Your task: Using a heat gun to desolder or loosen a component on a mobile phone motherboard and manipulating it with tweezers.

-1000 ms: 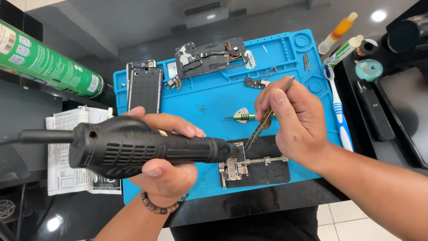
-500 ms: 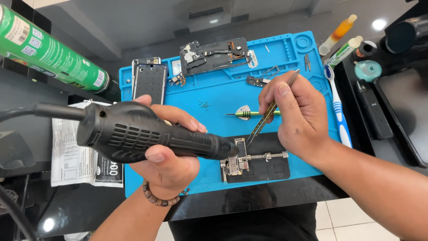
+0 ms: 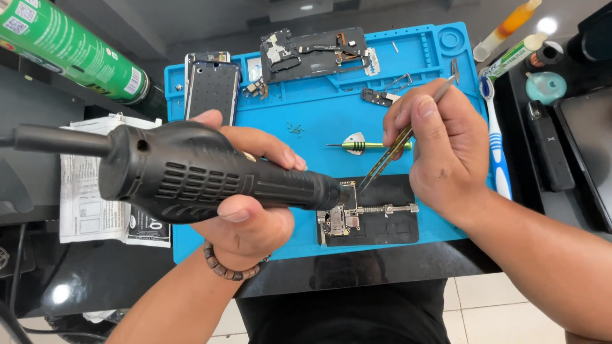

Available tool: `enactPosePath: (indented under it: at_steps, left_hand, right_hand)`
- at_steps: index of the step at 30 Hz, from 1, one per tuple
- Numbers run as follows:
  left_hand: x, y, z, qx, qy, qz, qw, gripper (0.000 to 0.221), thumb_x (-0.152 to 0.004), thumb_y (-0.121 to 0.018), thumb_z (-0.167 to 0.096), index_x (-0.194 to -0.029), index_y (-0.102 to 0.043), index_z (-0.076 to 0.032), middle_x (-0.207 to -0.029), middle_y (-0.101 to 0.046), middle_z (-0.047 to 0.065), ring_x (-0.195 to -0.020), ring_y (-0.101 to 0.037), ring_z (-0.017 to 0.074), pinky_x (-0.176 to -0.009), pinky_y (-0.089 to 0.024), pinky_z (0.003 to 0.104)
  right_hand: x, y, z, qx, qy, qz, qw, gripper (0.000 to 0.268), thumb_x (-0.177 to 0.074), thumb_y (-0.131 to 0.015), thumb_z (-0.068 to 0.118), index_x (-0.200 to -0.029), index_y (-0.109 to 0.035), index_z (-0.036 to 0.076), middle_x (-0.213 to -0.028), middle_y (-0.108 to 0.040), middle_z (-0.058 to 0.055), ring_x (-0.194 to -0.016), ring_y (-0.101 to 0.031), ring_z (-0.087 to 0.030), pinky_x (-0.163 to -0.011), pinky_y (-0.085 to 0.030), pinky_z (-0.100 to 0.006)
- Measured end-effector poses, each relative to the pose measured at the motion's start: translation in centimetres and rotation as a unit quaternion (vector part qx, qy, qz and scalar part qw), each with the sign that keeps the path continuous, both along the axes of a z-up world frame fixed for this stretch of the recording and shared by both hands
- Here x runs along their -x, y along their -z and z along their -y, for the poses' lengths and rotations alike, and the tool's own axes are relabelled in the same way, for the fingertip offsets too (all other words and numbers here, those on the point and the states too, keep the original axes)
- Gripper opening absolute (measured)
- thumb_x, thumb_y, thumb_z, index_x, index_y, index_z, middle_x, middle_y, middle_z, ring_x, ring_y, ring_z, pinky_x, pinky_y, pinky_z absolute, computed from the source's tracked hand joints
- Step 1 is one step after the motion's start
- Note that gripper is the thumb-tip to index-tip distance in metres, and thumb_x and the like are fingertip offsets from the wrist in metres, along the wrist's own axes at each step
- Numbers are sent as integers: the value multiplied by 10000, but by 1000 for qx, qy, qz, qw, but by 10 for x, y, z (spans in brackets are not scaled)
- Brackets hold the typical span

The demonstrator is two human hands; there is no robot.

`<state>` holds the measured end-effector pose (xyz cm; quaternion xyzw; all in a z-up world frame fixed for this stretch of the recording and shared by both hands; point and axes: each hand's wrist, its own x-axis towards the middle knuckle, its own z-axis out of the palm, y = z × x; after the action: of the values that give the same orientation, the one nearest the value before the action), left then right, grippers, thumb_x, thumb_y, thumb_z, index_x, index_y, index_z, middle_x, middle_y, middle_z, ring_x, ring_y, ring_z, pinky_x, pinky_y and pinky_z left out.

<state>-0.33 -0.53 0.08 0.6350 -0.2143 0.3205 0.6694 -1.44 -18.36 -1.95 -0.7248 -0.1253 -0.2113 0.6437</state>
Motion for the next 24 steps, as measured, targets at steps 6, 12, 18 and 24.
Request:
enactPosePath:
  at_steps: [6, 12, 18, 24]
  left_hand:
    - [1, 10, 0, 67, 48, -32, 996, 705, -968, -480, -603, -1193, -307, 42, -681, -523, 116, -469, -524, 231, -432, -500, 301]
    - [-2, -4, -2, -31, -26, 3, 999, 667, -983, -342, -593, -944, -371, 73, -602, -526, 95, -484, -554, 214, -959, -398, 252]
    - [1, 0, -3, -27, -10, -11, 1000, 672, -969, -374, -600, -1006, -368, 71, -567, -497, 88, -656, -586, 178, -727, -481, 224]
    - [0, -7, -6, -70, -23, 0, 997, 674, -980, -306, -602, -894, -408, 59, -583, -532, 78, -602, -590, 181, -980, -364, 245]
  right_hand:
    - [-1, 3, 0, -18, -1, 4, 1000, 270, -1055, -350, 186, -856, -429, 22, -757, -470, -132, -673, -530, -244, -662, -458, -329]
    - [0, 1, -1, 2, 0, 0, 1000, 274, -1057, -348, 178, -853, -434, 17, -756, -481, -131, -675, -541, -237, -671, -458, -324]
    - [-1, 1, -1, -19, -14, -25, 999, 271, -1047, -345, 196, -860, -429, 18, -738, -492, -141, -695, -524, -228, -553, -407, -281]
    - [-1, -2, -1, -29, -26, -60, 997, 258, -1040, -327, 211, -879, -424, 33, -752, -504, -139, -705, -509, -204, -546, -404, -258]
